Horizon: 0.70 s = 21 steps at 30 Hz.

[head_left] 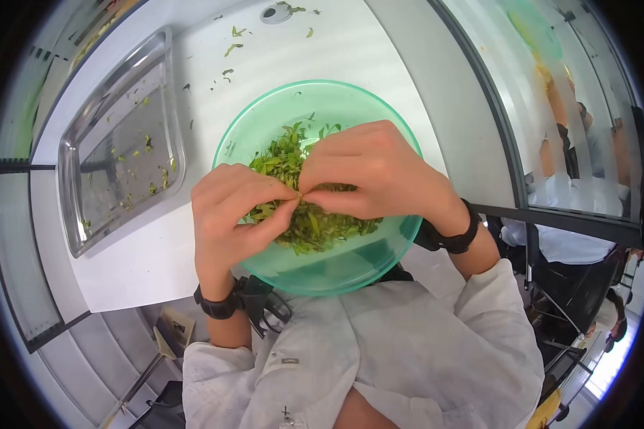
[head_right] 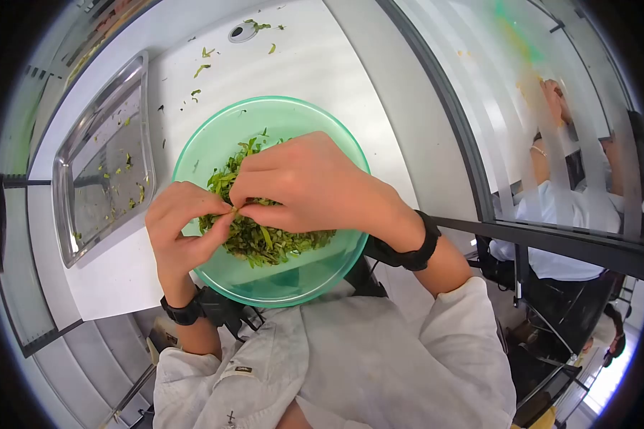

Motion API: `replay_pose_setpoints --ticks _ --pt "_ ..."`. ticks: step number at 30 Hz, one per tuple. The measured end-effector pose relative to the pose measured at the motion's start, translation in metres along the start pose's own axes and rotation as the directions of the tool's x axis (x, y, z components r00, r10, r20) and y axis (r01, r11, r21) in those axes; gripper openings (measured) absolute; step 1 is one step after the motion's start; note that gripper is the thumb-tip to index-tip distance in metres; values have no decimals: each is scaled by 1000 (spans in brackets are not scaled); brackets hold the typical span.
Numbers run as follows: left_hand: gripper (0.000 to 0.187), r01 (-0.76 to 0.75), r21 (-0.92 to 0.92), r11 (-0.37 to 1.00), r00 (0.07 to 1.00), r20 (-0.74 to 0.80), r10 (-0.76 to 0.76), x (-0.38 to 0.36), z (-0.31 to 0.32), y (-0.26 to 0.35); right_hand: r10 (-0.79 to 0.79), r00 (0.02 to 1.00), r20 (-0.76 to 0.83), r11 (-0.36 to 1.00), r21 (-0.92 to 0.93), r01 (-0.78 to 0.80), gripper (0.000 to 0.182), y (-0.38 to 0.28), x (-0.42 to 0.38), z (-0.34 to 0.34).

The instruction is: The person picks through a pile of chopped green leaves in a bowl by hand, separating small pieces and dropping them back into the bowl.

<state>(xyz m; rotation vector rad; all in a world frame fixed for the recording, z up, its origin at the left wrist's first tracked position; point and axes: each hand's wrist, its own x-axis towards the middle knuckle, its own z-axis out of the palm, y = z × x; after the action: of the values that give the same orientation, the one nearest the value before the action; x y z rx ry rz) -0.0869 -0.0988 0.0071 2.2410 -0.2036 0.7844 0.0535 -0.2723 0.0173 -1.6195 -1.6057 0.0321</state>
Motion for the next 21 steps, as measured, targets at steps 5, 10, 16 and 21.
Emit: replay_pose_setpoints --ticks 5,10,16,21 --pt "19 -59 14 998 998 23 59 1 0 -2 -5 1000 0 1000 -13 5 14 -1 0 0" --pt "20 -64 10 998 998 17 63 2 2 0 -24 999 -42 1000 13 24 15 -1 0 2" --pt "21 -69 40 997 997 40 67 3 1 1 -52 997 -55 999 11 53 16 1 0 4" --pt "21 -68 59 996 997 35 66 3 1 1 -41 999 -33 999 4 41 16 0 1 4"
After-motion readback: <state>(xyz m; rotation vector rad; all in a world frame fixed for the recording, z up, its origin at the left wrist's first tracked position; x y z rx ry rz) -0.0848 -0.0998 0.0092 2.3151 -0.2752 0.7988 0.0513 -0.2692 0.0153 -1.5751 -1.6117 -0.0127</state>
